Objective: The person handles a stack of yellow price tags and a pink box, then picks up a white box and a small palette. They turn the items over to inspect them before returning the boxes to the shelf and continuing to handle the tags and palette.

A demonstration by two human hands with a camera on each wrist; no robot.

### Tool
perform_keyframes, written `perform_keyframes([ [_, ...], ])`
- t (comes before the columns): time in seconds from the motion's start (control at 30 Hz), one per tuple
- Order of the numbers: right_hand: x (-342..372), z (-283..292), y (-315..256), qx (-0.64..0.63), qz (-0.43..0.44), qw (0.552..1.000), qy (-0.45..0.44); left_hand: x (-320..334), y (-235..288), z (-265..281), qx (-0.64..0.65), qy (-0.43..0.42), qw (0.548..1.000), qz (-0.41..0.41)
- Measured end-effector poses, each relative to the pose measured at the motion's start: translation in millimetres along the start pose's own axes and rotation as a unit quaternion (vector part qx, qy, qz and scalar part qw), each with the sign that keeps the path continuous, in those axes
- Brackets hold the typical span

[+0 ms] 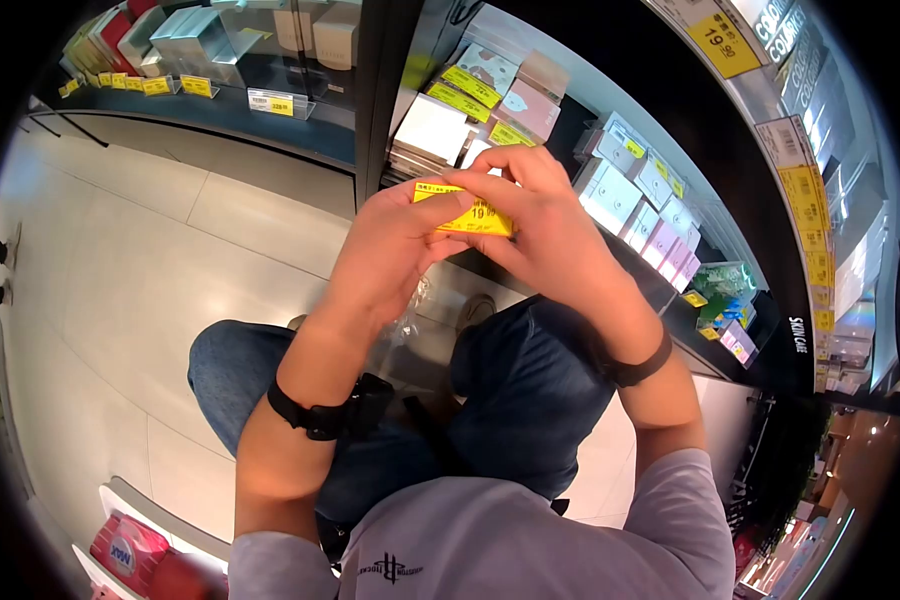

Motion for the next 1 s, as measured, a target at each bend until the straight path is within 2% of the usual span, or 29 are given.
perform_keyframes([
  [0.1,9.3,-6.1,-1.2,-0.023,-0.018,0.999,-0.014,-3.1,0.4,3.6,0.019,-0.048,0.997,0.051],
  [0.17,13.6,-0.2,6.9,0.006,0.008,1.0,-0.018,-5.0,-0.5,2.3,0.061,-0.081,0.991,0.088],
  [0.2,15.4,5.8,18.2,-0.129,-0.032,0.991,-0.028,-6.9,0.4,0.4,0.058,-0.084,0.991,0.09],
  [0.23,16.8,13.1,32.4,-0.262,-0.071,0.962,-0.038,-9.1,1.9,-1.5,0.042,-0.082,0.993,0.08],
  [0.27,13.2,28.6,54.2,-0.233,-0.109,0.963,-0.084,-10.6,2.8,-3.3,0.027,-0.079,0.994,0.069],
  [0.3,11.8,30.6,84.3,-0.316,-0.245,0.915,-0.061,-12.1,1.8,-4.7,0.023,-0.081,0.994,0.072],
  [0.33,1.4,32.2,99.6,-0.281,-0.273,0.919,0.049,-13.6,-1.7,-6.1,-0.021,-0.086,0.993,0.078],
  [0.4,-4.3,19.7,158.1,-0.31,-0.423,0.835,0.168,-15.0,-13.5,-13.0,-0.077,-0.107,0.987,0.093],
  [0.43,-5.2,11.0,171.5,-0.311,-0.425,0.833,0.172,-13.9,-23.6,-16.0,-0.08,-0.108,0.986,0.097],
  [0.5,-12.0,-3.7,187.4,-0.327,-0.499,0.778,0.196,-13.6,-45.0,-20.6,-0.165,-0.152,0.97,0.089],
  [0.53,-14.5,-10.9,193.2,-0.328,-0.499,0.778,0.196,-12.9,-55.0,-24.3,-0.227,-0.149,0.961,0.042],
  [0.63,-15.0,-26.7,201.4,-0.312,-0.543,0.759,0.175,-13.1,-84.7,-25.8,-0.273,-0.142,0.951,-0.006],
  [0.67,-14.0,-30.7,201.9,-0.353,-0.537,0.747,0.173,-10.0,-89.5,-26.5,-0.328,-0.125,0.937,-0.003],
  [0.73,-14.8,-33.6,198.1,-0.408,-0.525,0.725,0.18,-5.8,-90.0,-23.7,-0.355,-0.136,0.925,0.017],
  [0.8,-17.2,-32.3,195.1,-0.419,-0.512,0.727,0.185,-3.3,-88.2,-23.0,-0.4,-0.157,0.902,0.039],
  [0.87,-15.0,-31.5,193.8,-0.428,-0.501,0.727,0.193,-1.5,-84.5,-21.4,-0.393,-0.166,0.902,0.061],
  [0.93,-16.4,-30.9,196.0,-0.404,-0.485,0.748,0.204,-2.2,-86.8,-19.9,-0.387,-0.177,0.902,0.08],
  [0.97,-16.8,-33.1,197.7,-0.405,-0.486,0.747,0.205,-4.0,-92.0,-17.4,-0.378,-0.182,0.904,0.084],
  [1.0,-16.8,-36.2,198.8,-0.446,-0.475,0.725,0.225,-4.6,-95.1,-16.3,-0.37,-0.187,0.906,0.088],
])
Point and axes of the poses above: each hand's wrist, its own x-axis away from the middle knuckle, its own z-axis out of the back of the hand, y = z × x, the point moved 1 cm from there along -x, towards the middle knuckle, and after that the axes turned 1 degree about z, right-handed, at the moved point
